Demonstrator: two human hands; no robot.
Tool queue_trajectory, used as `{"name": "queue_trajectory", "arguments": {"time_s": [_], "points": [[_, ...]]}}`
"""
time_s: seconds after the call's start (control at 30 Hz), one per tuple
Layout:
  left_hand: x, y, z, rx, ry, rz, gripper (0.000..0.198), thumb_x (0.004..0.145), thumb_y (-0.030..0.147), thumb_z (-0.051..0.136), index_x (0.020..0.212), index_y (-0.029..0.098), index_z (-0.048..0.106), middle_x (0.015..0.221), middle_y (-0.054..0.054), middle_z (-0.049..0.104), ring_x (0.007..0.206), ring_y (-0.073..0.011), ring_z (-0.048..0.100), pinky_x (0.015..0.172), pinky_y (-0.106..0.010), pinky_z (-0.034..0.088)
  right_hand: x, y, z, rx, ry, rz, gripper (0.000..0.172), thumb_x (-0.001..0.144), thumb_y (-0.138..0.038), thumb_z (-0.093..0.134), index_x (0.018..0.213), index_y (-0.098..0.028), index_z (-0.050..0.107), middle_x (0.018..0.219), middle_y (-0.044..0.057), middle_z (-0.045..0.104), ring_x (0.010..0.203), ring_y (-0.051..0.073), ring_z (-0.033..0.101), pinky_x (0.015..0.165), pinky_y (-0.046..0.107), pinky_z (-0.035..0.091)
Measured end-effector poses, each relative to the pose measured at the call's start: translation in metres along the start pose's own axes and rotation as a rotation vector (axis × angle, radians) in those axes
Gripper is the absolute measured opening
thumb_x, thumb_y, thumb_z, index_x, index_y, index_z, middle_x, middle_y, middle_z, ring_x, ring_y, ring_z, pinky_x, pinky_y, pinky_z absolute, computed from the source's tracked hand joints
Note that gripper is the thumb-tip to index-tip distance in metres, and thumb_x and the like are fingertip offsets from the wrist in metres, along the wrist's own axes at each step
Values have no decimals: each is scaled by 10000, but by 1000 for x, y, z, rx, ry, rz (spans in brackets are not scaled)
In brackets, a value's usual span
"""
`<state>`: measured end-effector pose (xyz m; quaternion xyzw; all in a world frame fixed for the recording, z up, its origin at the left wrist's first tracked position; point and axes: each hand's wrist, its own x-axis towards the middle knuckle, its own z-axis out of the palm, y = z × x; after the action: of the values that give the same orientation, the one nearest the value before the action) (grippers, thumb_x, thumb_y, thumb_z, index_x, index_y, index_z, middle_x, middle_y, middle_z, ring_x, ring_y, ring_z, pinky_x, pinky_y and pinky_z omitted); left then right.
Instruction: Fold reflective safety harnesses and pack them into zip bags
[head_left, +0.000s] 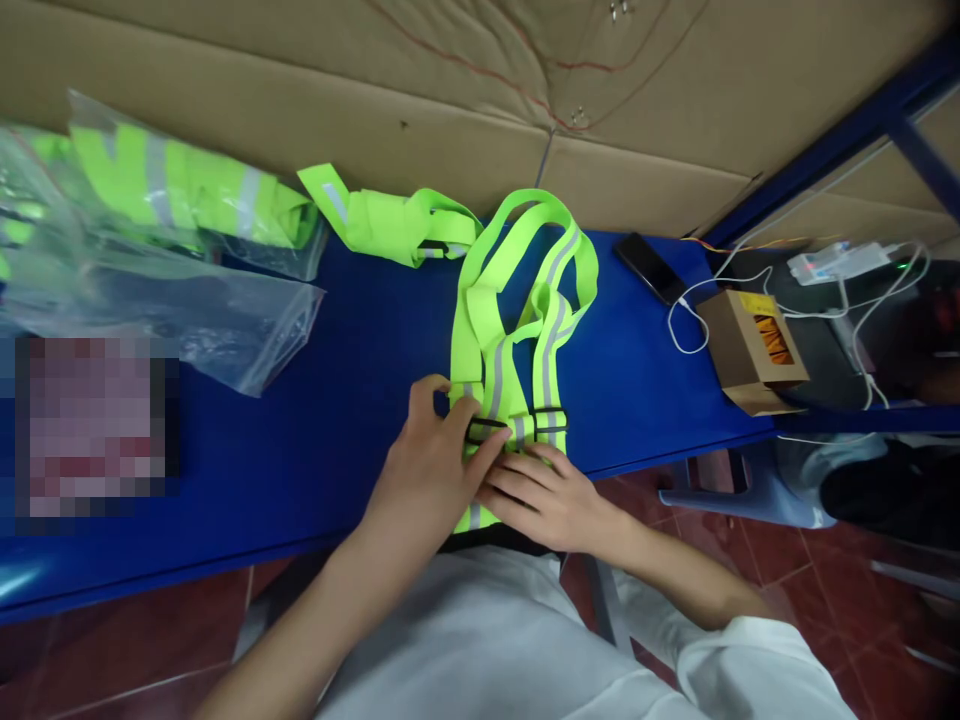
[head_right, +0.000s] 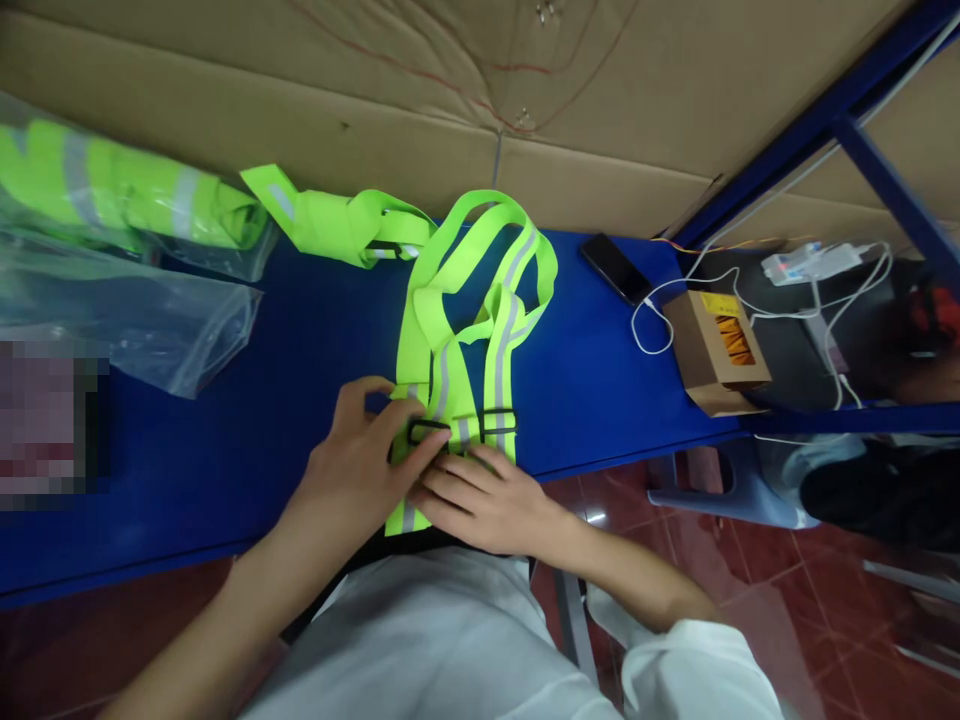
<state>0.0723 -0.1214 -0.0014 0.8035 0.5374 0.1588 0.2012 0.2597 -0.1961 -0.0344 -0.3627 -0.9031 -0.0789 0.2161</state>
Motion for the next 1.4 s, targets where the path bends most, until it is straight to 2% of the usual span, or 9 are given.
{"name": "queue_trajectory", "arguments": {"time_s": [0.2,0.37,0.47,0.6,0.73,0.9,1.1,1.27,1.4], "points": [[11,28,-4,122,-185,-175,403,960,448,691,1170,107,658,1509,-209,411,1131,-344,695,920,-440,612,-2,2,2,16,20,-27,189,995,-160,611,1124,-190,745,1228,18,749,1134,191,619,1033,381,466],[14,23,-6,31,-219,-217,318,912,428,730,1060,165,629,1404,-142,476,907,-237,719,802,-393,615,-1,3,2,12,19,-25,220,1000,-185,631,1194,-202,732,1209,17,747,1118,179,618,1050,375,455],[13,13,-6,-40,-149,-204,329,861,429,754,1000,202,561,1246,-99,532,786,-198,682,640,-346,566,-1,4,1,-8,1,-26,257,999,-203,647,1246,-210,720,1238,12,736,1144,174,611,1080,371,436],[14,7,-2,-87,-41,-188,353,843,410,752,997,225,494,1105,-86,572,795,-235,670,568,-331,506,-2,4,0,-23,-22,-36,274,1016,-228,627,1274,-221,717,1348,6,698,1167,162,593,1112,364,417],[19,8,5,-76,55,-165,328,900,356,684,1138,227,499,1168,-106,611,833,-259,686,556,-324,475,-2,4,-1,-33,-54,-26,296,1038,-259,601,1315,-232,702,1369,8,688,1172,158,581,1128,371,408],[19,7,8,-29,49,-143,295,936,341,642,1170,220,510,1221,-116,609,810,-258,681,541,-321,454,-2,3,0,-3,-53,-17,386,1069,-478,546,1293,-205,704,1327,26,700,1188,175,568,1114,397,421],[21,10,11,61,176,-92,429,938,252,580,1331,170,430,1413,-215,491,983,-331,707,557,-335,498,-1,3,1,-4,-62,11,343,1069,-421,559,1290,-199,699,1332,34,705,1185,176,568,1094,388,422],[27,8,10,75,194,-28,371,1012,307,514,1341,156,432,1335,-204,534,1059,-359,701,616,-344,547,0,4,1,10,-74,11,365,1086,-440,515,1302,-204,690,1340,32,705,1197,160,567,1094,361,417],[37,4,0,212,181,82,388,985,225,521,1366,165,478,1442,-239,454,1068,-372,693,727,-411,591,1,6,1,21,-84,0,376,1078,-444,530,1308,-188,681,1336,34,700,1206,171,562,1083,368,414]]}}
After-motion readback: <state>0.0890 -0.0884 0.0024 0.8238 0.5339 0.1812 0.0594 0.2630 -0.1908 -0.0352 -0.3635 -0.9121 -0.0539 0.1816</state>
